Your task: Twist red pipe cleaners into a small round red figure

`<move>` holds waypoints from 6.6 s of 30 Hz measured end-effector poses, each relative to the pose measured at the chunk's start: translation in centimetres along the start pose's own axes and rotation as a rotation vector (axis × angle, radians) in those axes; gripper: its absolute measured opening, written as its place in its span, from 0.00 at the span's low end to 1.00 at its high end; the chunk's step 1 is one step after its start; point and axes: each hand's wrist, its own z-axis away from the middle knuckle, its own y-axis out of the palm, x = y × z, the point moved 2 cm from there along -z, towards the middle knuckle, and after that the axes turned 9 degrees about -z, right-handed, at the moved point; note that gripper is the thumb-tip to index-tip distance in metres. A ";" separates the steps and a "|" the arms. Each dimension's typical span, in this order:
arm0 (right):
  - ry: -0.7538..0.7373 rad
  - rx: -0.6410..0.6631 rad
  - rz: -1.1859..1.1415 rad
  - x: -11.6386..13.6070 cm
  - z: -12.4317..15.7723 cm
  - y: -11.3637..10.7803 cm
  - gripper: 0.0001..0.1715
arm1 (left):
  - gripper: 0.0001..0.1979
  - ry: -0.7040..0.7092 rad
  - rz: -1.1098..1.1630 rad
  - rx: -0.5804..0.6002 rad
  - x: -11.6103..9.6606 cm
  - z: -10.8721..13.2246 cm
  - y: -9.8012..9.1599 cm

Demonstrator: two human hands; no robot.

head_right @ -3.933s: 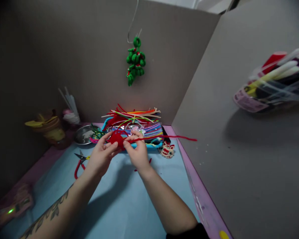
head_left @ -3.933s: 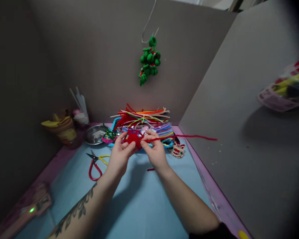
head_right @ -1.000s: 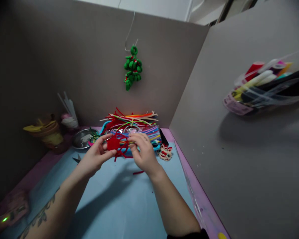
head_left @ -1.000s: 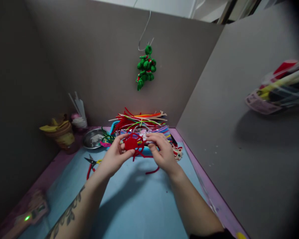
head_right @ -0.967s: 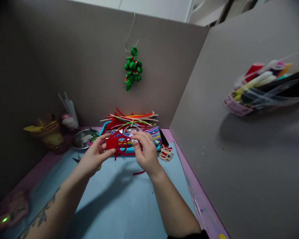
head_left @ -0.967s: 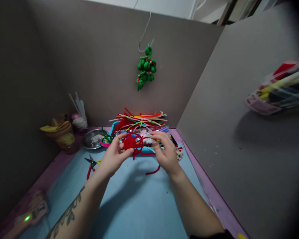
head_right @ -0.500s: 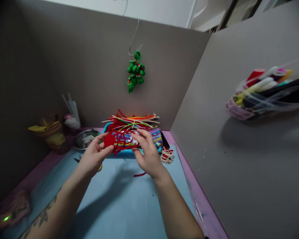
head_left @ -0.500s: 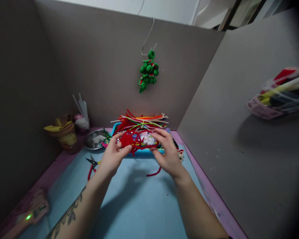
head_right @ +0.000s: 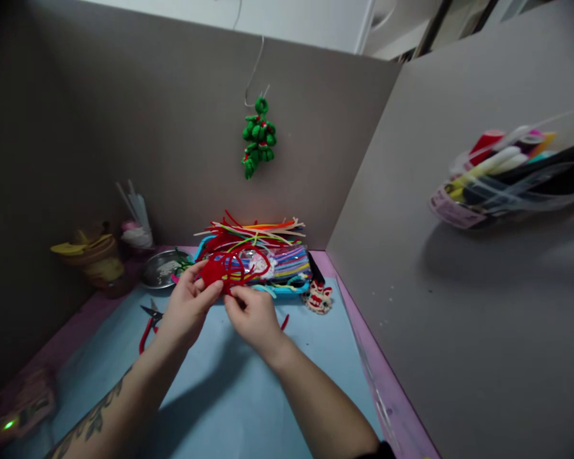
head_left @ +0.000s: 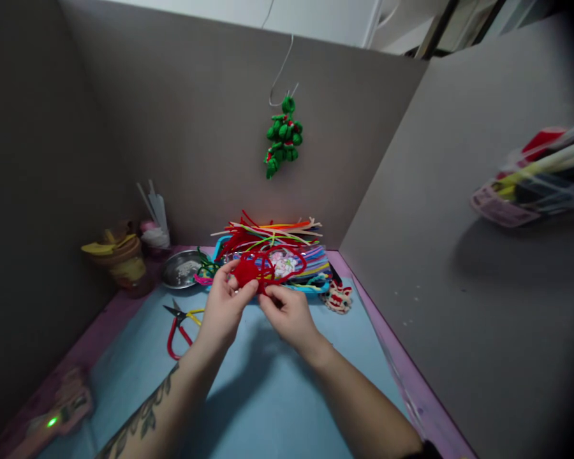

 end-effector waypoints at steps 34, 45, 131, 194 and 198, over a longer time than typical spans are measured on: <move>-0.555 -0.166 0.096 0.4 -0.7 -4.4 0.15 | 0.33 -0.079 -0.097 0.102 -1.0 1.0 0.8; -0.520 0.033 -0.001 0.3 -1.5 -5.2 0.08 | 0.31 -0.043 -0.184 0.217 -1.0 0.7 0.4; 0.139 -0.325 -0.482 -1.0 -0.4 -1.1 0.07 | 0.30 0.085 -0.168 0.090 -0.2 1.1 0.9; 0.183 -0.292 -0.549 -1.7 -0.6 -0.4 0.14 | 0.37 -0.128 -0.031 0.071 -0.9 1.3 1.4; 0.218 -0.313 -0.621 -1.7 -0.5 -0.1 0.14 | 0.39 -0.131 -0.040 0.052 -0.7 1.4 1.4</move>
